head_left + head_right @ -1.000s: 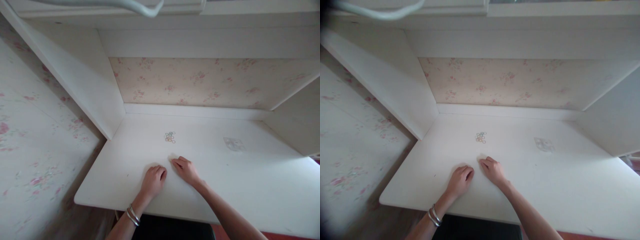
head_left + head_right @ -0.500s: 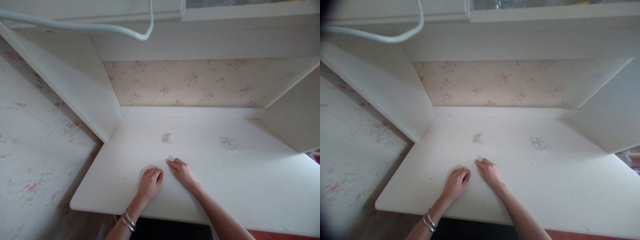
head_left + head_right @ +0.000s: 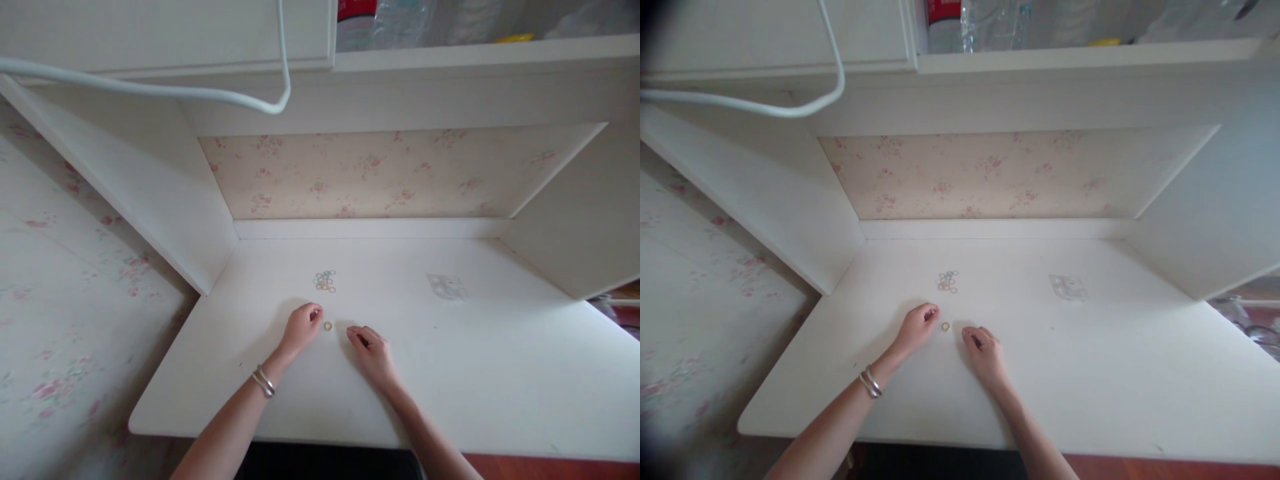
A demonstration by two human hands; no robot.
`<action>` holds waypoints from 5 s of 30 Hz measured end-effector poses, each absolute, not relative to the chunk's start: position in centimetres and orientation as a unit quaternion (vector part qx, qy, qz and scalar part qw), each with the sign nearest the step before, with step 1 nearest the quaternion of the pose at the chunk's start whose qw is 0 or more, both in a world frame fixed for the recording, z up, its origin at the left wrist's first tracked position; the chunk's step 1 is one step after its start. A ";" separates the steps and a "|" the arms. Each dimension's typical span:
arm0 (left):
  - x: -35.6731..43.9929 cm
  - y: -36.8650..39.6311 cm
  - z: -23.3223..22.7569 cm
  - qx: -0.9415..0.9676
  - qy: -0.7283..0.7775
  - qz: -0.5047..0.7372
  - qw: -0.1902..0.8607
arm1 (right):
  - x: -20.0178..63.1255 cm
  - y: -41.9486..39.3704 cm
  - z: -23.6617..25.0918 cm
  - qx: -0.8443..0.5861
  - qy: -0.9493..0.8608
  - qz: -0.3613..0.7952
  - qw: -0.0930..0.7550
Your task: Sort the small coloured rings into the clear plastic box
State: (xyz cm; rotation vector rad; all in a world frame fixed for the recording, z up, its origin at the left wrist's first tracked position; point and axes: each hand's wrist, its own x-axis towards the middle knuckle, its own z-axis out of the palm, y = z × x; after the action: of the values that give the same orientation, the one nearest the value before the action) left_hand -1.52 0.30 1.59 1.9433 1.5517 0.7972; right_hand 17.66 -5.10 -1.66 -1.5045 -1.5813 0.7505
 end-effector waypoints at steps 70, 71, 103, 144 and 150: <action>-1.7 -4.8 -0.3 0.772 0.559 0.236 0.191 | 16.7 -3.8 -0.9 -0.570 -0.684 0.291 0.349; -1.9 -5.4 -0.3 0.768 0.563 0.234 0.196 | 16.6 -3.2 -0.7 -0.563 -0.700 0.280 0.339; -3.0 -8.0 0.2 0.760 0.572 0.210 0.224 | 14.9 2.7 1.9 -0.535 -0.830 0.148 0.055; 0.7 -5.9 1.2 0.774 0.616 0.065 0.130 | 19.6 -6.6 -1.3 -0.634 -0.725 0.169 0.210; 0.9 -5.2 1.5 0.770 0.621 0.063 0.135 | 19.7 -6.7 -1.0 -0.630 -0.731 0.165 0.202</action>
State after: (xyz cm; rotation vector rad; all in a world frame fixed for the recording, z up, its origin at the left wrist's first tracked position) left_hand 0.95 -5.18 1.48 2.2312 1.7984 0.1827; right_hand 19.71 -6.69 -1.01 -1.7603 -2.0418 0.4607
